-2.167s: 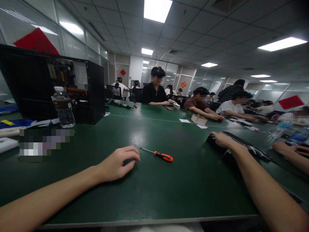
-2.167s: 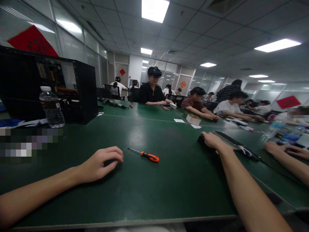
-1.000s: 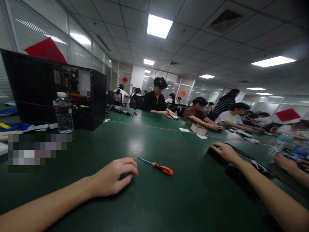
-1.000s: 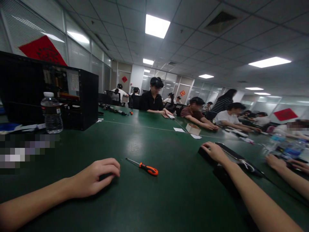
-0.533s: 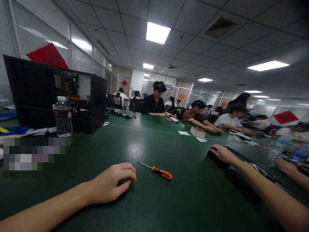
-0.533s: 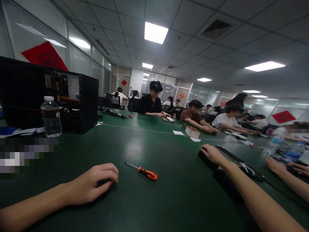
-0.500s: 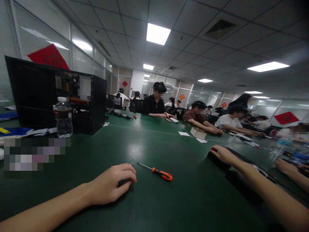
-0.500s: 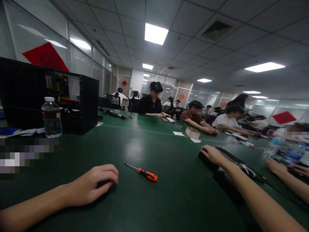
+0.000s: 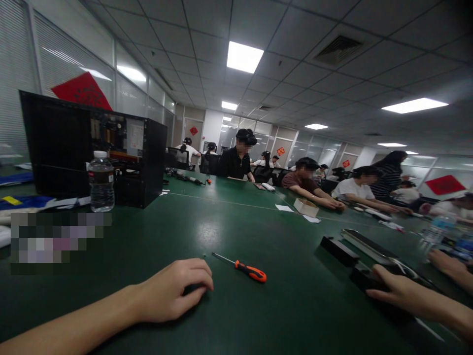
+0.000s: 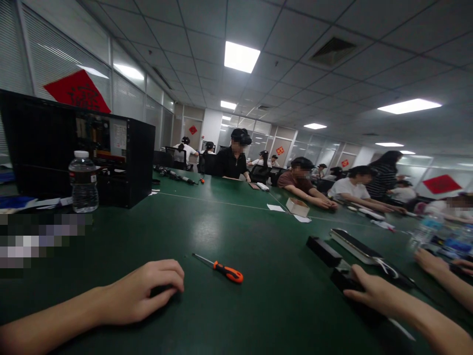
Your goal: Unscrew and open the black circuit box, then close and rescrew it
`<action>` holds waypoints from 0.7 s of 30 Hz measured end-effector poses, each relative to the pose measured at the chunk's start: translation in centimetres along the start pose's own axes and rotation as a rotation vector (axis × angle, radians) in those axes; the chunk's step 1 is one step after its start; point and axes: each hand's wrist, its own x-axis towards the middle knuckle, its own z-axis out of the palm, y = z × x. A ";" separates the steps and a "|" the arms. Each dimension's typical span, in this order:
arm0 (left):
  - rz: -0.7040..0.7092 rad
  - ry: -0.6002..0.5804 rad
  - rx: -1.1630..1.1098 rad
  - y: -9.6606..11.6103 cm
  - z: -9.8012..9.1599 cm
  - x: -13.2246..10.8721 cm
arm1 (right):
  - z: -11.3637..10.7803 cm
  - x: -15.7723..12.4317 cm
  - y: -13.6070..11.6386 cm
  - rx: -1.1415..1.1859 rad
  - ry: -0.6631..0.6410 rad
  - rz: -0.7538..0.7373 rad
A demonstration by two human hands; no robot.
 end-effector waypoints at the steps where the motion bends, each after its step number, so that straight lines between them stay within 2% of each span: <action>1: 0.002 0.001 0.000 0.0 0.0 0.0 | 0.5 -0.2 0.3 0.031 -0.031 0.017; 3: 0.002 0.000 -0.004 0.1 0.0 -0.1 | 1.0 -0.1 0.5 0.106 -0.082 0.067; 5: 0.002 -0.005 -0.013 0.1 0.0 -0.1 | 0.8 0.1 -0.1 0.118 -0.067 0.089; 7: -0.006 -0.015 -0.028 0.3 0.0 -0.1 | 0.0 0.1 -1.5 0.110 -0.081 0.080; 9: -0.015 -0.024 -0.043 0.4 0.1 -0.1 | -1.2 -0.5 -4.0 0.089 -0.119 0.046; 12: -0.022 -0.044 -0.065 0.7 0.2 0.0 | -3.6 -2.5 -9.8 0.043 -0.184 -0.062; 16: -0.076 -0.046 -0.088 1.0 0.4 0.1 | -6.1 -5.5 -20.1 0.027 -0.260 -0.324; 21: -0.132 0.026 -0.123 1.5 0.6 -0.2 | -6.5 -6.9 -32.4 0.040 -0.300 -0.724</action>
